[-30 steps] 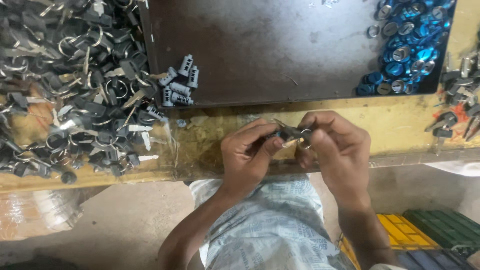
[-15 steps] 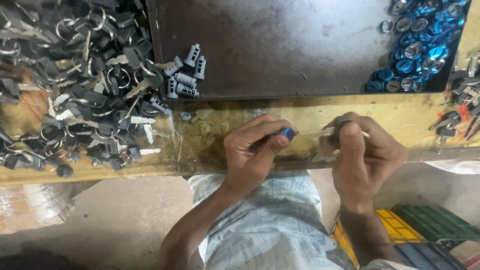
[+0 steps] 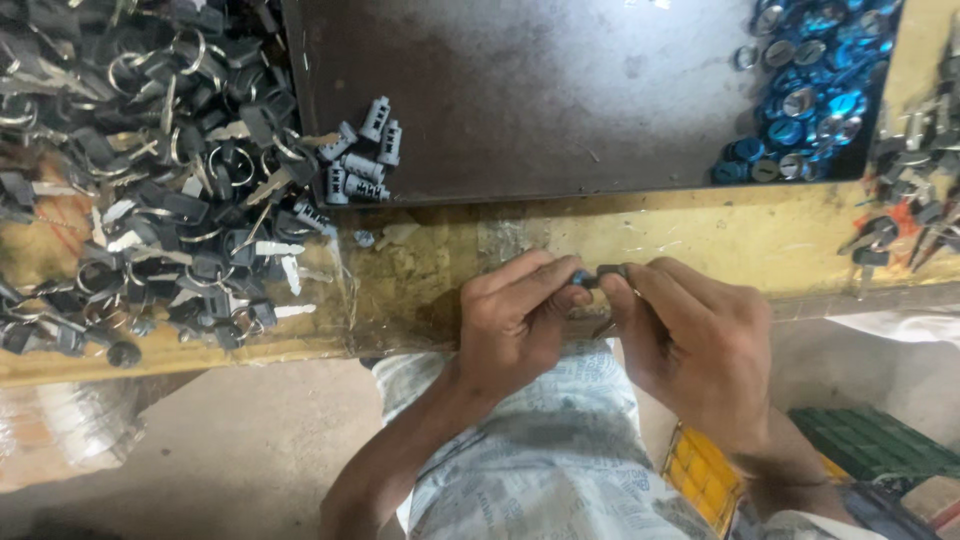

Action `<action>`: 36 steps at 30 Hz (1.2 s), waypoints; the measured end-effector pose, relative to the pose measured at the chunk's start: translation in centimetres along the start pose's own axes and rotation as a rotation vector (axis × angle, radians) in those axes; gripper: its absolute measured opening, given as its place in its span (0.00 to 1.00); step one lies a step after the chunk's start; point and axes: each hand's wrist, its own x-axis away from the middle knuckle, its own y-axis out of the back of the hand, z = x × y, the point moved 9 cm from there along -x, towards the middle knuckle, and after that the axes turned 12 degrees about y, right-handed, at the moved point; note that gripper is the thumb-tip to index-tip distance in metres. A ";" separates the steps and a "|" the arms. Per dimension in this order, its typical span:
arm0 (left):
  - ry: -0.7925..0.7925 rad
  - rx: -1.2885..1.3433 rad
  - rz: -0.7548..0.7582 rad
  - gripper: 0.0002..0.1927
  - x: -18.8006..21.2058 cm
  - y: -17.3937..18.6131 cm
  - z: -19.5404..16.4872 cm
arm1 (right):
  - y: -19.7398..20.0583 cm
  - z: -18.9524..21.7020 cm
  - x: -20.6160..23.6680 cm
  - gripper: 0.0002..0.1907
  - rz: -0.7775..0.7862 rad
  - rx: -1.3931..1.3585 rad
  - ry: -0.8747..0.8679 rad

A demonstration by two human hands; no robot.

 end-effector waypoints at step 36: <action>0.169 0.240 -0.115 0.12 -0.4 4.3 1.7 | -1.9 0.9 -7.2 0.02 0.146 0.108 0.399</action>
